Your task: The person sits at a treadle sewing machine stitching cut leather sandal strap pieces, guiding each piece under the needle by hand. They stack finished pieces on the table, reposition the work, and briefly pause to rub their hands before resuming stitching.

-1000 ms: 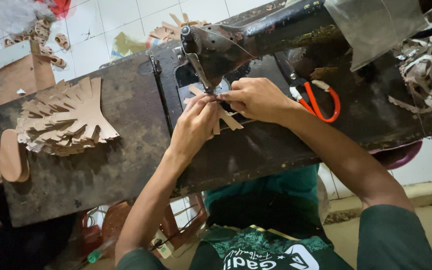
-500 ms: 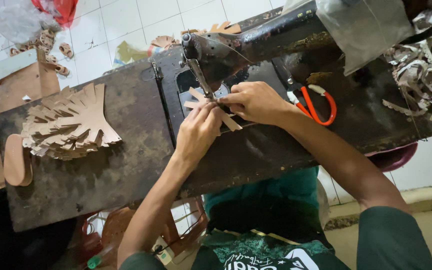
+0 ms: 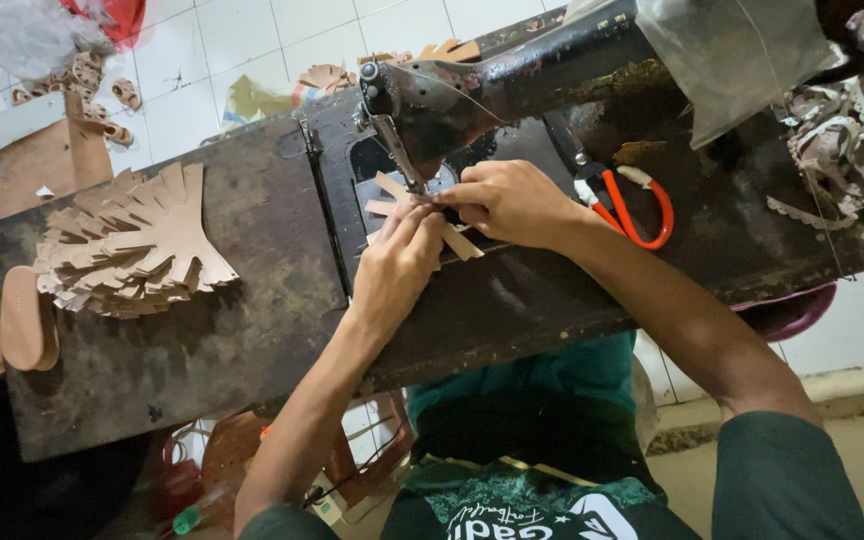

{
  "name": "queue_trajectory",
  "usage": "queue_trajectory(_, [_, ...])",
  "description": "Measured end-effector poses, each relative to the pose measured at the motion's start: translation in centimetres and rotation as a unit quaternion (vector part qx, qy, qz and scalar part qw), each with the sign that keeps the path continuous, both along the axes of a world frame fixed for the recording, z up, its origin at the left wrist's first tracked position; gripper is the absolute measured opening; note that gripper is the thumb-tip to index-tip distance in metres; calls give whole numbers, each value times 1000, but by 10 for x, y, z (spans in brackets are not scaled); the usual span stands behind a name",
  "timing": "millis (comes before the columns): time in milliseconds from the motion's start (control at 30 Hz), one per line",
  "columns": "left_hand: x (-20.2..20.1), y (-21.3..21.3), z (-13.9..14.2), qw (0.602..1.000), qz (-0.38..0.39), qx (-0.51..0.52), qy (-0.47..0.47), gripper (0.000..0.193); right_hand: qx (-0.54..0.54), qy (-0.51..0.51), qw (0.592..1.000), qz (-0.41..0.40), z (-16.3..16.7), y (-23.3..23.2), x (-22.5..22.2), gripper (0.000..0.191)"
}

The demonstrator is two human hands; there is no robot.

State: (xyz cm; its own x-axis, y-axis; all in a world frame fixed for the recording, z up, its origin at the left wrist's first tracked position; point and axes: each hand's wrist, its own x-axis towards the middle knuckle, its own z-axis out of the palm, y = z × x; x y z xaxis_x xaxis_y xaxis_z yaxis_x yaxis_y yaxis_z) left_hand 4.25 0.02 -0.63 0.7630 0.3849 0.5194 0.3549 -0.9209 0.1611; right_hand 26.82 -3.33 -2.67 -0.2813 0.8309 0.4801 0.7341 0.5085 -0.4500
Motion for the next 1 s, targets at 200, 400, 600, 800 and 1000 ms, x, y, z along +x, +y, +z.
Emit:
queue_trajectory(200, [-2,7,0,1000,-23,16,-3,27,-5,-10,1000,6,0,-1,1,27])
queue_trajectory(400, [-2,10,4,999,-38,13,7,27,-4,-15,1000,-1,-1,0,0,28])
queue_trajectory(600, [-3,19,6,996,-64,50,39,29,-1,-15,1000,1,-2,0,1,27])
queue_trajectory(800, [-4,23,10,993,-63,67,70,26,1,-18,1000,5,-1,0,0,25])
queue_trajectory(1000, [-1,5,2,999,-13,30,6,22,-7,-10,1000,9,0,1,1,29])
